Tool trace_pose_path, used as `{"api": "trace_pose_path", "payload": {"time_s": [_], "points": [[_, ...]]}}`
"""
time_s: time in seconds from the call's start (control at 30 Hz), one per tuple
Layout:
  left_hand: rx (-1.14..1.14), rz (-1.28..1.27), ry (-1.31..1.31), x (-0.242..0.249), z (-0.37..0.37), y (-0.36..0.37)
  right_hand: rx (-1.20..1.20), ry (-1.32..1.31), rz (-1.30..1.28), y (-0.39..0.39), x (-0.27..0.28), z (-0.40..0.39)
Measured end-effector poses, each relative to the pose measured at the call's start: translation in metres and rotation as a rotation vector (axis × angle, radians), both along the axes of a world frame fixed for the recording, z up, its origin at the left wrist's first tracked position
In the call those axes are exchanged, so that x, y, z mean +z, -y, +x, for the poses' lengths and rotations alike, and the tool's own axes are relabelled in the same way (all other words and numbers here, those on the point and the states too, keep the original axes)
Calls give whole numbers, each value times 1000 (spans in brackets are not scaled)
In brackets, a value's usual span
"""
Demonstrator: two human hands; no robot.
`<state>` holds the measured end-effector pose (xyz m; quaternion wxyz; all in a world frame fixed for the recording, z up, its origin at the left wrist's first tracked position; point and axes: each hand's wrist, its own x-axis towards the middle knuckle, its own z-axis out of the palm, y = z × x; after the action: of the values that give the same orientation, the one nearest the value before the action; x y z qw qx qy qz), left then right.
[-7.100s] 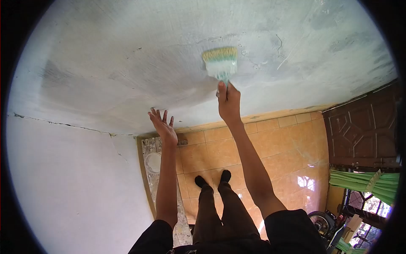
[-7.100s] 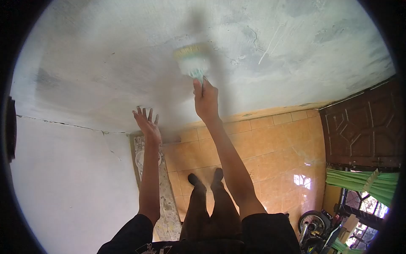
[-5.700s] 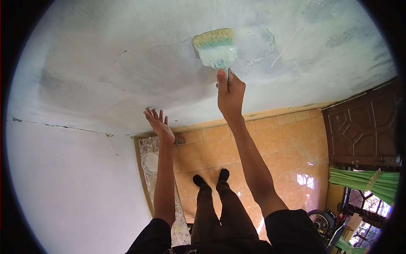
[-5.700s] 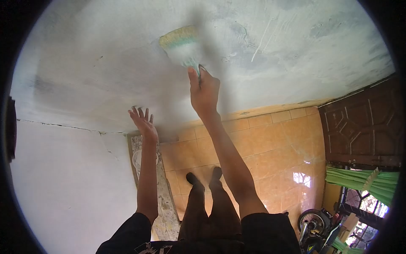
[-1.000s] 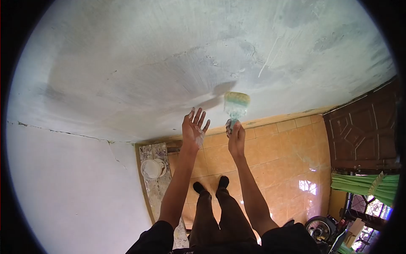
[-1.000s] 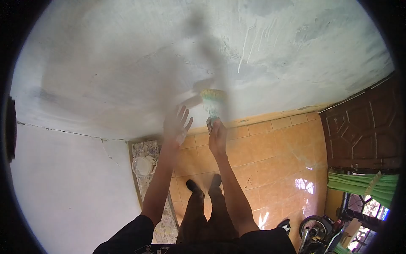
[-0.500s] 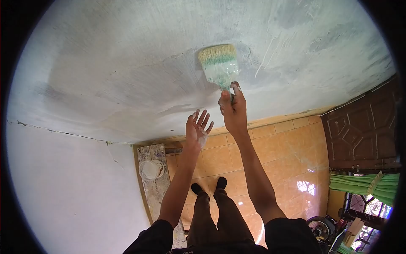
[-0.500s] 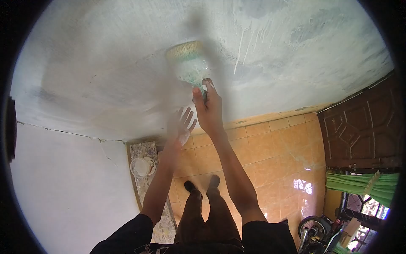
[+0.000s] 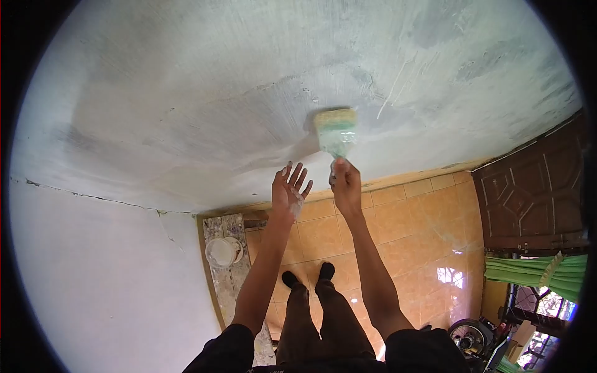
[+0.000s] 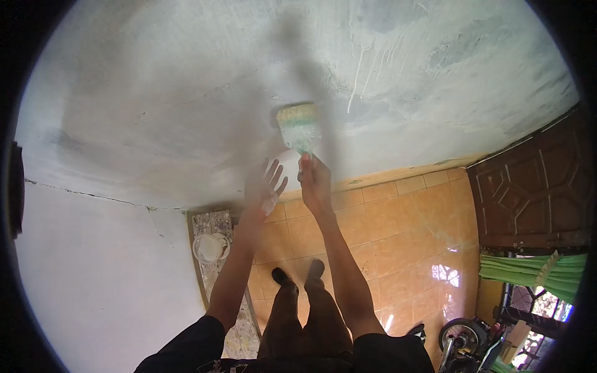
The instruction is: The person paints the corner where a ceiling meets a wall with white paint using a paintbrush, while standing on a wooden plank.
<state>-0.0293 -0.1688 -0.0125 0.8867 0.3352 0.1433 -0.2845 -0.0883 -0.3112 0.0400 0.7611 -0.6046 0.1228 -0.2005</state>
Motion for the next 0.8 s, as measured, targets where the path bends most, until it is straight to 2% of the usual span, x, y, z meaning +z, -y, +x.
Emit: {"api": "trace_pose_path", "payload": {"time_s": [0.03,0.13,0.23,0.37,0.47,0.57,0.67,0.73,0.8], "points": [[-1,2,19,-3,1,-2,-2,-12,36,-1,14,-6],[20,1,-13,-12,-7,-2,-5,124,-86,7,71,18],[-23,20,-27,-10,-14,0,-59,202,-297,16,64,52],[-35,42,-53,-18,-26,-4,-79,31,-270,16,-4,29],[-26,65,-68,-7,-31,-6,-99,-131,-136,12,-39,1],[-19,45,-17,-13,-25,-8,-139,18,-118,11,-2,-1],[-26,45,-48,-18,-27,-6,-150,194,-230,15,56,33],[-29,33,-36,-19,-27,-6,-142,203,-165,19,45,52],[-45,45,-36,-17,-27,-5,-134,156,-214,22,0,49]]}}
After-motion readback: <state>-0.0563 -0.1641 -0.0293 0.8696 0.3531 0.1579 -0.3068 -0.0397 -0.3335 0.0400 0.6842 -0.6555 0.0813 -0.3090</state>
